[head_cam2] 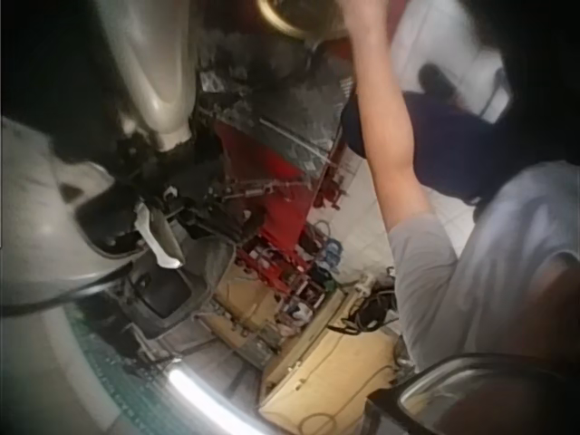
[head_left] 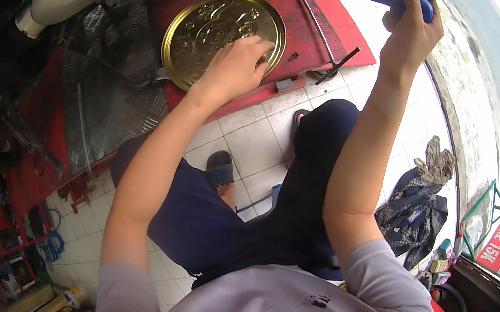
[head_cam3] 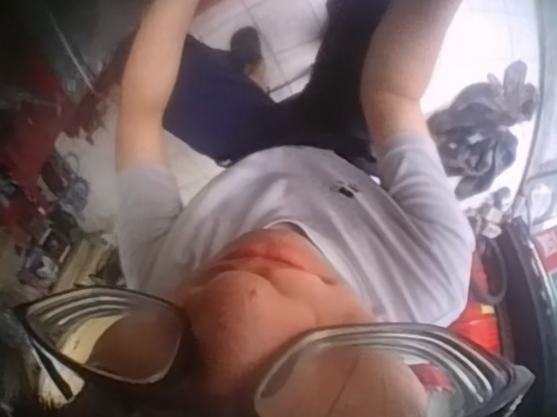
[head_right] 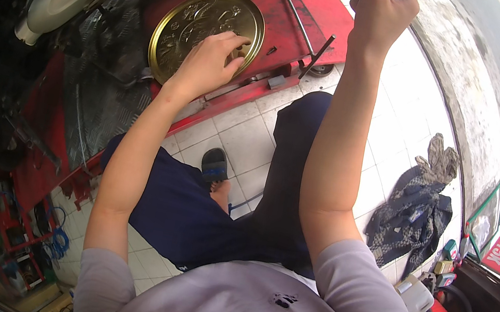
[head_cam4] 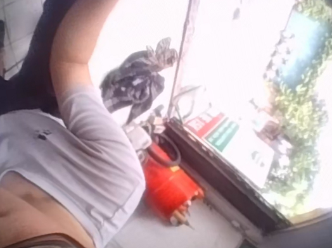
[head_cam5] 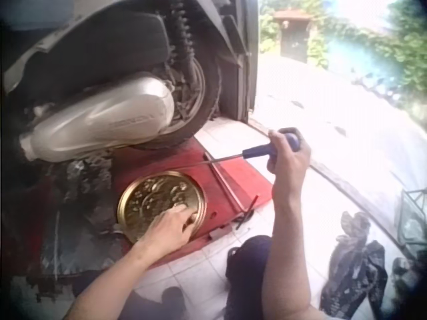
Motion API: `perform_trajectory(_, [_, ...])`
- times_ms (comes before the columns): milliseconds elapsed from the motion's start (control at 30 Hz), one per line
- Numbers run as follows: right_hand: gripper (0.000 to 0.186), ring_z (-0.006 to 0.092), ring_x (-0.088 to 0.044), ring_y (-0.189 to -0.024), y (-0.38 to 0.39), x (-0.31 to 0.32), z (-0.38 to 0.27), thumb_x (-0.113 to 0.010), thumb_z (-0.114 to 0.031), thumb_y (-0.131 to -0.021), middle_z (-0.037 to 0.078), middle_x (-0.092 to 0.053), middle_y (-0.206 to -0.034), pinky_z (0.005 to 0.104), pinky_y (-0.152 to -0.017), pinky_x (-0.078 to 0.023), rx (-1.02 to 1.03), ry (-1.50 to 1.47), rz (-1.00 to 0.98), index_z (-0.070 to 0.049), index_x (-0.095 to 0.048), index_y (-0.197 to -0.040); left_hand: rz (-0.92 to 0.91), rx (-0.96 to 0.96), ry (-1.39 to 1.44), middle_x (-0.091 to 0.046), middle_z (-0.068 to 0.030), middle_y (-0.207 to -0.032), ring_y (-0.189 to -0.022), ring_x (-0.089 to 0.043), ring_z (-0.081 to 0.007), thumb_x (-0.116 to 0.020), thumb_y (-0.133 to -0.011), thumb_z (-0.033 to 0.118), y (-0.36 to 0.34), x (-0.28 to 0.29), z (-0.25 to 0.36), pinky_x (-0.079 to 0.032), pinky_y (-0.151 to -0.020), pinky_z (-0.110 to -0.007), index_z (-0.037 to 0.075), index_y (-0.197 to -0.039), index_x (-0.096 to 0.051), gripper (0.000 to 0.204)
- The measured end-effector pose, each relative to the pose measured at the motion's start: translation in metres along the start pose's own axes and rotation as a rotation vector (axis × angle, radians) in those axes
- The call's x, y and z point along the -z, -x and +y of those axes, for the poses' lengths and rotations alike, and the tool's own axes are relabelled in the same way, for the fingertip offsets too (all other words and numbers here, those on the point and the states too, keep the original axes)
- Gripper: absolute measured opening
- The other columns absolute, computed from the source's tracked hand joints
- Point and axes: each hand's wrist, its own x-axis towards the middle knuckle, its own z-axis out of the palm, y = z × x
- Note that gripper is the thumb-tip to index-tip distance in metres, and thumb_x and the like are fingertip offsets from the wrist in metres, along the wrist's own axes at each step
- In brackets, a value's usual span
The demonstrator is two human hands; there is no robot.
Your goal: The person uses a T-handle wrench to loosen and remove a bolt from the motorcycle's engine casing. They then use a screwdriver to manipulate a part inside the engine area, repeatedly inserting and removing it while seated on a low stool.
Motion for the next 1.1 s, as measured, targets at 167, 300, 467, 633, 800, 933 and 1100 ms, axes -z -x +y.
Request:
perform_trajectory(167, [0.014,0.0032,-0.04,-0.046,0.0,-0.002,-0.001,-0.065,-0.016,-0.085,-0.004,-0.048,-0.06,0.0188,-0.04,-0.029,0.015,-0.025,-0.003,-0.006,-0.059,-0.079,0.155,-0.121,-0.036,-0.062,-0.0115,-0.097,-0.09,-0.062,-0.0304,-0.065,-0.081,0.011,-0.02,-0.024,0.013,-0.05,-0.078,-0.04,0.003,-0.103,-0.068,0.023])
perform_trajectory(300, [0.014,0.0036,-0.041,-0.047,0.002,-0.001,0.004,-0.065,-0.016,-0.085,-0.004,-0.048,-0.06,0.019,-0.04,-0.03,0.007,-0.038,-0.03,-0.005,-0.059,-0.079,0.179,-0.119,-0.096,-0.061,-0.0093,-0.093,-0.09,-0.062,-0.0277,-0.067,-0.081,0.012,-0.032,-0.042,0.021,-0.051,-0.076,-0.039,0.005,-0.093,-0.071,0.014])
perform_trajectory(467, [0.014,0.0037,-0.042,-0.046,0.003,0.0,0.003,-0.065,-0.016,-0.085,-0.003,-0.048,-0.059,0.0189,-0.04,-0.031,0.009,-0.033,-0.048,-0.005,-0.059,-0.079,0.166,-0.102,-0.132,-0.061,-0.0085,-0.091,-0.088,-0.062,-0.027,-0.067,-0.081,0.012,-0.041,-0.051,0.02,-0.051,-0.075,-0.039,0.006,-0.089,-0.072,0.01])
perform_trajectory(633, [0.015,0.0039,-0.042,-0.046,0.004,0.003,0.002,-0.065,-0.016,-0.085,-0.003,-0.048,-0.059,0.0193,-0.04,-0.031,0.034,0.003,-0.057,-0.004,-0.059,-0.079,0.216,0.012,-0.046,-0.062,-0.0092,-0.087,-0.082,-0.062,-0.0261,-0.068,-0.079,0.01,-0.044,-0.037,0.015,-0.05,-0.073,-0.038,0.006,-0.089,-0.072,0.011])
perform_trajectory(800, [0.015,0.0039,-0.042,-0.047,0.004,0.002,-0.001,-0.065,-0.016,-0.085,-0.003,-0.048,-0.059,0.0193,-0.041,-0.031,0.007,-0.01,-0.044,-0.004,-0.059,-0.079,0.164,0.084,0.083,-0.068,-0.0109,-0.084,-0.072,-0.064,-0.0223,-0.069,-0.079,0.01,-0.036,-0.013,-0.015,-0.05,-0.07,-0.034,0.003,-0.092,-0.072,0.014])
perform_trajectory(933, [0.014,0.004,-0.042,-0.047,0.003,0.006,-0.003,-0.065,-0.016,-0.085,-0.003,-0.048,-0.06,0.019,-0.041,-0.031,-0.015,-0.031,-0.004,-0.005,-0.059,-0.079,-0.043,0.112,0.069,-0.071,-0.0122,-0.082,-0.072,-0.067,-0.0178,-0.068,-0.079,0.011,-0.02,0.011,-0.013,-0.051,-0.068,-0.03,0.001,-0.092,-0.071,0.016])
perform_trajectory(1100, [0.015,0.0064,-0.042,-0.05,0.0,0.012,-0.001,-0.067,-0.014,-0.084,0.0,-0.05,-0.062,0.0223,-0.046,-0.032,0.016,-0.13,-0.04,0.0,-0.062,-0.083,-0.293,0.133,-0.096,-0.069,-0.0181,-0.082,-0.077,-0.068,-0.0295,-0.069,-0.073,0.009,0.006,0.03,0.013,-0.052,-0.073,-0.037,0.001,-0.092,-0.071,0.02])
